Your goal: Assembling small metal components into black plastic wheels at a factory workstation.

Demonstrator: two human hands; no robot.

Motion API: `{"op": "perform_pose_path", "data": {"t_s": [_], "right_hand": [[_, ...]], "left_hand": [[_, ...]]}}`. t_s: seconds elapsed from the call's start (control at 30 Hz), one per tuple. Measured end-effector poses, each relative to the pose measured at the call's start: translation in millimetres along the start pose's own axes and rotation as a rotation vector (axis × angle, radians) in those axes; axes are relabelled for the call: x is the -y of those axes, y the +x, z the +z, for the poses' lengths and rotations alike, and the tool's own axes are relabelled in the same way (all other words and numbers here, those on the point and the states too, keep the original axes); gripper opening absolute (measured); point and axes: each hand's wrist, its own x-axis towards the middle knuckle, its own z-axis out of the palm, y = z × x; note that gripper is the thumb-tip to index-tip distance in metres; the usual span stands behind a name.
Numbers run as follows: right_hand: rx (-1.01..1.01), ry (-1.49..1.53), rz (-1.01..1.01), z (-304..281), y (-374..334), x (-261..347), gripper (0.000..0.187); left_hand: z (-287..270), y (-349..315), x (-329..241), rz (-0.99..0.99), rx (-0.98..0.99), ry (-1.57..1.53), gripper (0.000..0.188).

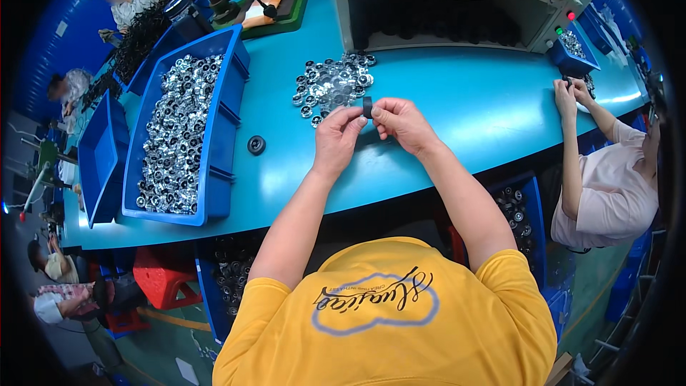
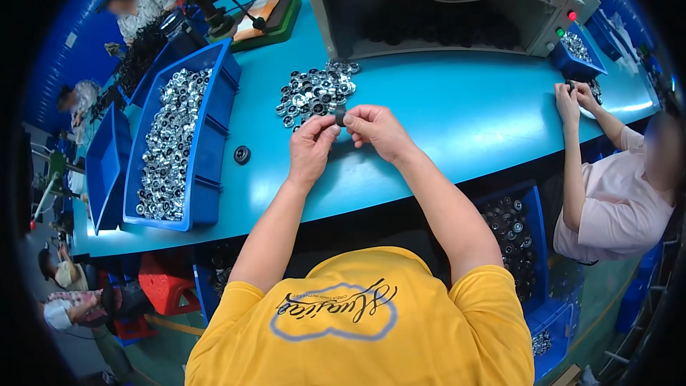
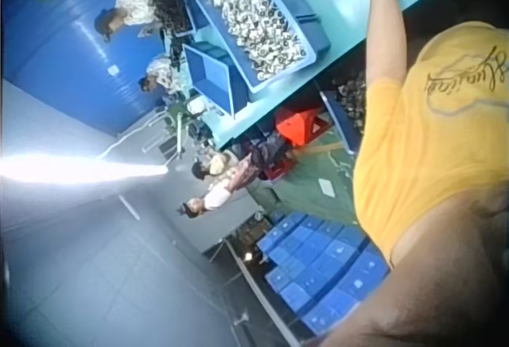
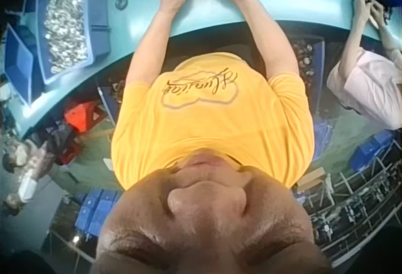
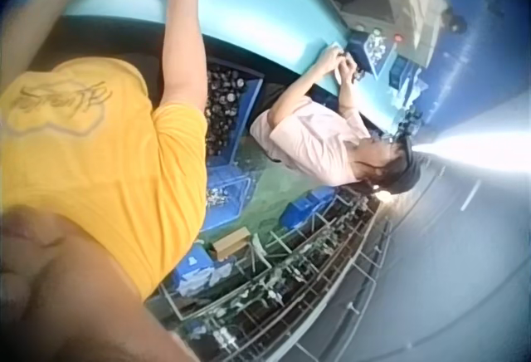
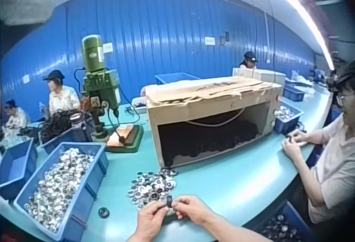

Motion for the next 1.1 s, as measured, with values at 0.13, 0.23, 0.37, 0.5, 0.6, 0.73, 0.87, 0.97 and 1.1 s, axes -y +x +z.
{"op": "perform_pose_path", "data": {"t_s": [0.13,0.23,0.37,0.5,0.6,0.73,0.87,0.97,1.1], "right_hand": [[-0.093,-0.143,-0.108,9.9,0.5,-11.3,0.022],[-0.095,-0.106,-0.096,12.3,-0.1,-13.0,0.022],[-0.067,-0.139,-0.124,13.0,0.0,-15.8,0.025],[-0.135,-0.352,-0.219,22.7,-2.7,-14.4,0.021],[-0.118,-0.385,-0.265,22.3,-3.5,-12.7,0.020],[-0.175,-0.646,-0.462,18.6,-0.2,-18.2,0.017],[-0.126,-0.584,-0.303,22.7,-2.6,-5.2,0.015],[-0.205,-0.501,-0.173,2.0,12.2,4.2,0.016],[-0.198,-0.965,-0.496,0.4,41.8,10.7,0.026]], "left_hand": [[-3.5,-0.8,2.2,-0.044,-0.018,0.059,0.012],[-6.3,1.2,-2.8,-0.283,0.018,-0.203,0.012],[-11.8,1.8,6.3,-0.402,0.072,-0.513,0.014],[-12.0,-0.6,16.1,-0.423,0.037,-0.587,0.019],[-11.6,-0.9,14.6,-0.448,0.057,-0.645,0.012],[-10.6,-1.0,17.4,-0.418,0.082,-0.580,0.014],[-7.1,-6.3,12.0,-0.386,-0.007,-0.547,0.019],[-12.1,-1.7,0.2,-0.341,-0.075,-0.692,0.024],[-21.3,1.8,-5.0,-0.318,-0.168,-0.813,0.030]]}}
